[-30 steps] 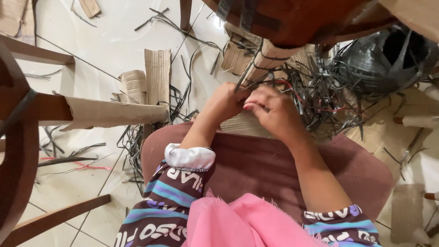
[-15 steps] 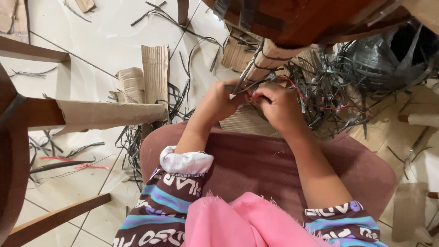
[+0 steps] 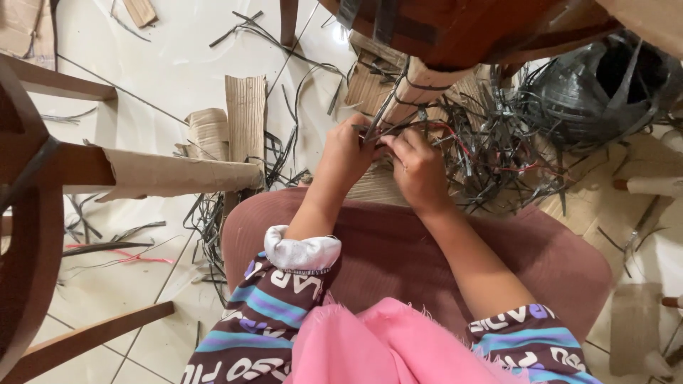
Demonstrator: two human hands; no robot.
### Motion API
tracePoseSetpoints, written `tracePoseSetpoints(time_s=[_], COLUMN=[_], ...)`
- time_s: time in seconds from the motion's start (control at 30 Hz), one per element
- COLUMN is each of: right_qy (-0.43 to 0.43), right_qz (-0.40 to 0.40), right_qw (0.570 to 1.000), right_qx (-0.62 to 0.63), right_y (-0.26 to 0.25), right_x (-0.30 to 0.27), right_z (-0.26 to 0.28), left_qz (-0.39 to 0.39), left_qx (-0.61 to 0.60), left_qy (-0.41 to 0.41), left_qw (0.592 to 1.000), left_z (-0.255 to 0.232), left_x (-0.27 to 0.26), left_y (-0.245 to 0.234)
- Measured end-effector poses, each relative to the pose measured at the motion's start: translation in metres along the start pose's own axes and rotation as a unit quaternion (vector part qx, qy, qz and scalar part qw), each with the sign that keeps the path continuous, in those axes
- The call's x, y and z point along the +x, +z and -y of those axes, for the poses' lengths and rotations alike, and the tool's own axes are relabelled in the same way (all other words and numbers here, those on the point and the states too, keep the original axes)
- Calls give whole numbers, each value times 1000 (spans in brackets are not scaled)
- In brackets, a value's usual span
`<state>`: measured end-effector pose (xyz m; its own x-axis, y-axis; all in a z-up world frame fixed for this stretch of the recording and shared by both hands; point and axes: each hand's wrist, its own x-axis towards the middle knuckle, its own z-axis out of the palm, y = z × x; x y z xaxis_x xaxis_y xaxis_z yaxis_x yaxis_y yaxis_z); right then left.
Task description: Wrapping a wooden chair leg with dark synthetic strips for repair or decoration
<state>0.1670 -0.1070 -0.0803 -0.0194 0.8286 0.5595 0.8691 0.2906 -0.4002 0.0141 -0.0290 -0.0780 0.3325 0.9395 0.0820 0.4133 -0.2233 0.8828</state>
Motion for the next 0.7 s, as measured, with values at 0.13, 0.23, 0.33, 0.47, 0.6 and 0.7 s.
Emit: tracePoseSetpoints(time_s=[0.13, 0.23, 0.33, 0.47, 0.6, 0.7], right_qy=[10, 112, 190, 295, 368, 378], right_qz=[37, 95, 130, 180, 186, 172], right_qw=[997, 985, 962, 919, 880, 885], right_qx=[-63, 94, 149, 190, 236, 211], right_y=[-2, -9, -13, -16, -28, -30], right_x=[-3, -1, 2, 9, 20, 16], right_z=[3, -2, -9, 1, 14, 14], left_qz=[4, -28, 94, 114, 49, -31], left_qx=[28, 3, -13, -259, -189, -222], left_qy=[-11, -16, -196, -232, -234, -234], left_qw=[1000, 999, 976, 930, 953, 946], left_z=[11, 8, 20, 25, 5, 17], left_x=[-1, -12, -25, -27, -25, -26], left_y=[4, 3, 14, 28, 10, 8])
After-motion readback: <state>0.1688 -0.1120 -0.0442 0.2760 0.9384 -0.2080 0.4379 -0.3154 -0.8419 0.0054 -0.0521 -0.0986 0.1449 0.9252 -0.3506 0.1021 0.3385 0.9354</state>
